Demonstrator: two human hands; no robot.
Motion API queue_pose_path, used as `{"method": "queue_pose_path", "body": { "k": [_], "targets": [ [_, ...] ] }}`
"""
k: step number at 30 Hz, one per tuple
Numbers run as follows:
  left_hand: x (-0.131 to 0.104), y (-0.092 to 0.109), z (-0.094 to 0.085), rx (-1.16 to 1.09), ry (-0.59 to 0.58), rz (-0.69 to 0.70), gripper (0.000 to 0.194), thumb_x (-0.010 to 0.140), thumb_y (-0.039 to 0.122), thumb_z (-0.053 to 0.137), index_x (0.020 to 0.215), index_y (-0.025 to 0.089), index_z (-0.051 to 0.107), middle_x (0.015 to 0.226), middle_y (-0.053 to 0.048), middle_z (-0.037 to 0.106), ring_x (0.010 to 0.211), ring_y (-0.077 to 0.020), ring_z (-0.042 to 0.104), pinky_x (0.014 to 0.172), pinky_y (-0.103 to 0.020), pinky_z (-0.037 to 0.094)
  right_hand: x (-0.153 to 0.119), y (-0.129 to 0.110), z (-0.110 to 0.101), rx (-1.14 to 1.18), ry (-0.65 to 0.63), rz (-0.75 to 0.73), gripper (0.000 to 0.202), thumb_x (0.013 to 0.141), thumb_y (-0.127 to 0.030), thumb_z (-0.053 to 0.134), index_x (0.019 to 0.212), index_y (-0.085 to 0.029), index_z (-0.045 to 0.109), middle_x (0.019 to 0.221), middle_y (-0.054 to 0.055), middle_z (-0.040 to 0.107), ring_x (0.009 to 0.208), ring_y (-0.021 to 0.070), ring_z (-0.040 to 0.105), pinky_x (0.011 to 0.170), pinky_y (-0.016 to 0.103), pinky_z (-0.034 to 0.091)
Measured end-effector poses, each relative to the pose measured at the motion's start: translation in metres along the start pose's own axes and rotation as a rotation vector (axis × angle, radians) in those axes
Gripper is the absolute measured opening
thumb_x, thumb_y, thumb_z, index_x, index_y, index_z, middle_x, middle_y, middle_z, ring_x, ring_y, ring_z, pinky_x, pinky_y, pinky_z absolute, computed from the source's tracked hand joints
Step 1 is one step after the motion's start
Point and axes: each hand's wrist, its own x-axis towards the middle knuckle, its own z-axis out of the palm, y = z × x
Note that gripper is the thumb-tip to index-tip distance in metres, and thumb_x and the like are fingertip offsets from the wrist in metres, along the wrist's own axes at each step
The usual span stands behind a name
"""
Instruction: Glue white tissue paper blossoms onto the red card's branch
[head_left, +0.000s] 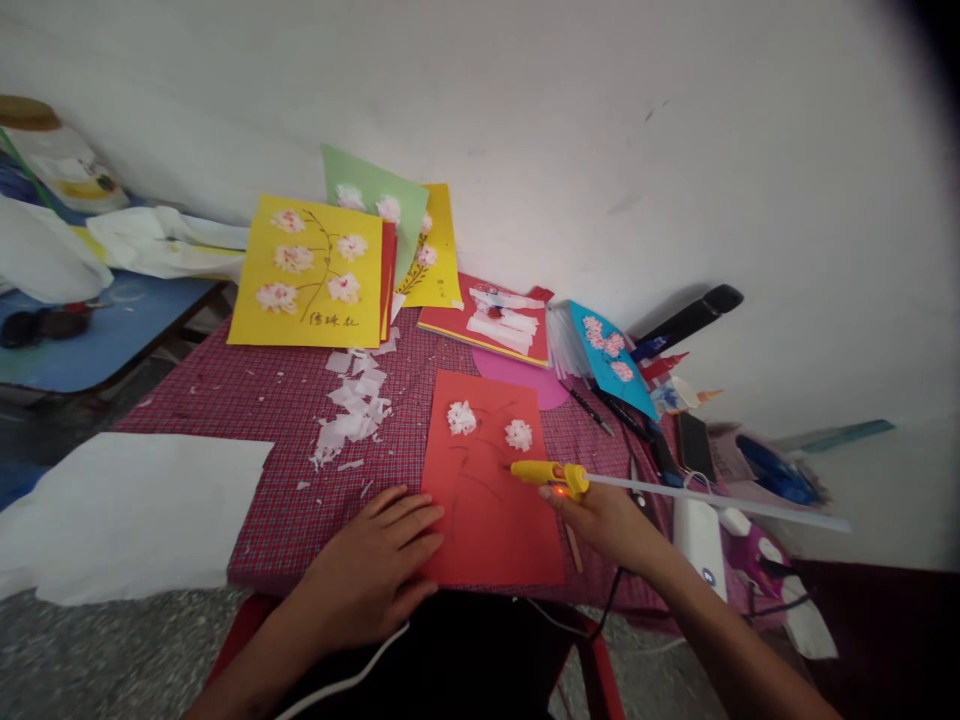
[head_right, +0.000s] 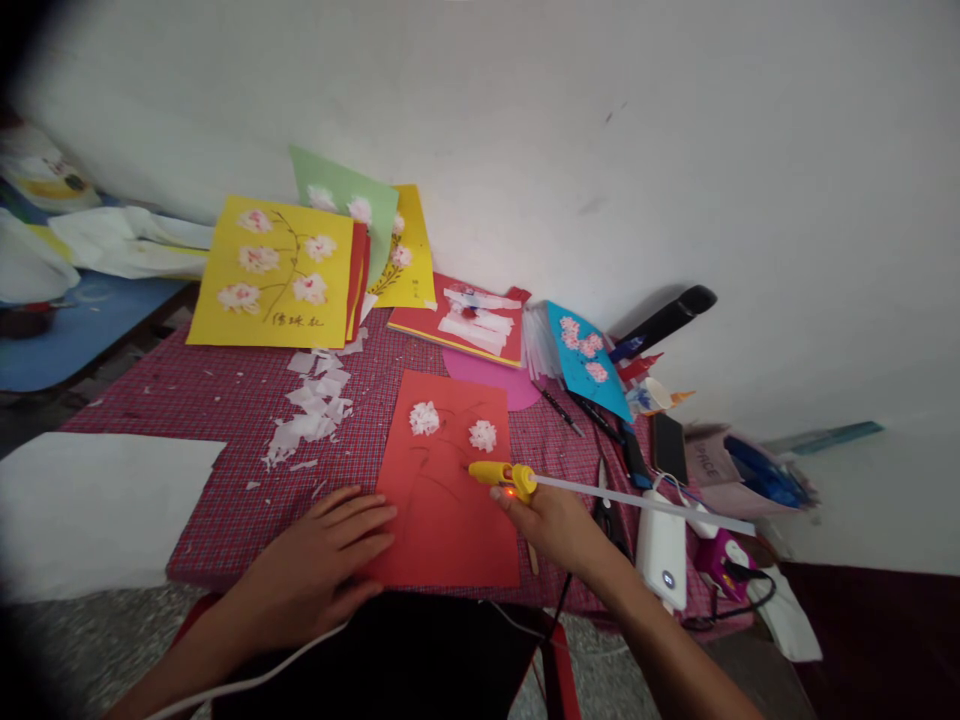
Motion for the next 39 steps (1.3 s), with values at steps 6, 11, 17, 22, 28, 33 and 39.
{"method": "queue_pose_path", "body": {
  "k": [6,11,17,22,28,33,39],
  "targets": [
    [0.002,0.001,-0.001,-0.002,-0.013,-0.015,0.033,0.094,0.039,0.065,0.125,0.028,0.065,0.145,-0.003,0.060,0.138,-0.0276,0.050,0.122,-0.052,0.028,0.001,0.000,0.000,-0.014,-0.009,-0.022,0.048,0.103,-0.050,0.043,0.132,-0.024,0.071,0.101,0.006,0.079,0.089,0.0280,0.073,0.084,0.038,0.056],
    [0.001,0.001,-0.001,-0.004,-0.010,-0.015,0.035,0.093,0.040,0.066,0.125,0.027,0.066,0.146,-0.003,0.060,0.138,-0.0275,0.050,0.122,-0.051,0.028,0.002,0.004,0.003,-0.006,-0.006,0.002,0.049,0.102,-0.052,0.044,0.131,-0.024,0.071,0.102,0.007,0.080,0.090,0.0294,0.074,0.083,0.039,0.056],
    [0.001,0.000,0.001,-0.005,-0.001,-0.009,0.036,0.093,0.039,0.066,0.127,0.028,0.065,0.145,-0.003,0.060,0.138,-0.0273,0.050,0.122,-0.050,0.027,0.003,0.005,0.002,0.065,-0.006,-0.042,0.045,0.101,-0.048,0.048,0.134,-0.026,0.070,0.108,0.005,0.080,0.096,0.0299,0.074,0.088,0.040,0.057],
    [0.001,0.000,0.001,-0.010,-0.005,-0.009,0.035,0.093,0.038,0.065,0.127,0.028,0.065,0.145,-0.003,0.060,0.138,-0.0271,0.050,0.122,-0.051,0.028,0.002,0.004,0.002,0.065,-0.009,-0.012,0.044,0.101,-0.048,0.049,0.131,-0.024,0.072,0.106,0.004,0.080,0.094,0.0303,0.075,0.086,0.040,0.058],
    [0.001,0.000,0.000,-0.009,0.003,-0.002,0.034,0.093,0.037,0.065,0.125,0.027,0.065,0.145,-0.003,0.060,0.137,-0.0276,0.050,0.122,-0.052,0.029,0.002,0.005,0.003,0.039,-0.001,-0.019,0.044,0.100,-0.048,0.049,0.129,-0.023,0.073,0.101,0.005,0.080,0.091,0.0300,0.075,0.083,0.041,0.058],
    [-0.001,0.001,0.000,-0.033,0.035,0.003,0.034,0.091,0.032,0.067,0.124,0.026,0.066,0.144,-0.006,0.061,0.136,-0.0294,0.051,0.120,-0.054,0.031,0.002,0.005,0.002,0.015,-0.021,-0.008,0.048,0.102,-0.049,0.046,0.136,-0.025,0.069,0.097,0.005,0.080,0.090,0.0287,0.074,0.083,0.039,0.058],
    [0.037,0.012,-0.038,-0.174,0.131,0.053,0.026,0.099,0.020,0.052,0.120,0.023,0.067,0.122,-0.007,0.071,0.113,-0.0228,0.064,0.105,-0.043,0.046,0.003,0.002,0.001,0.037,-0.033,-0.017,0.047,0.101,-0.049,0.047,0.132,-0.023,0.070,0.102,0.006,0.079,0.093,0.0294,0.073,0.087,0.041,0.056]
  ]
}}
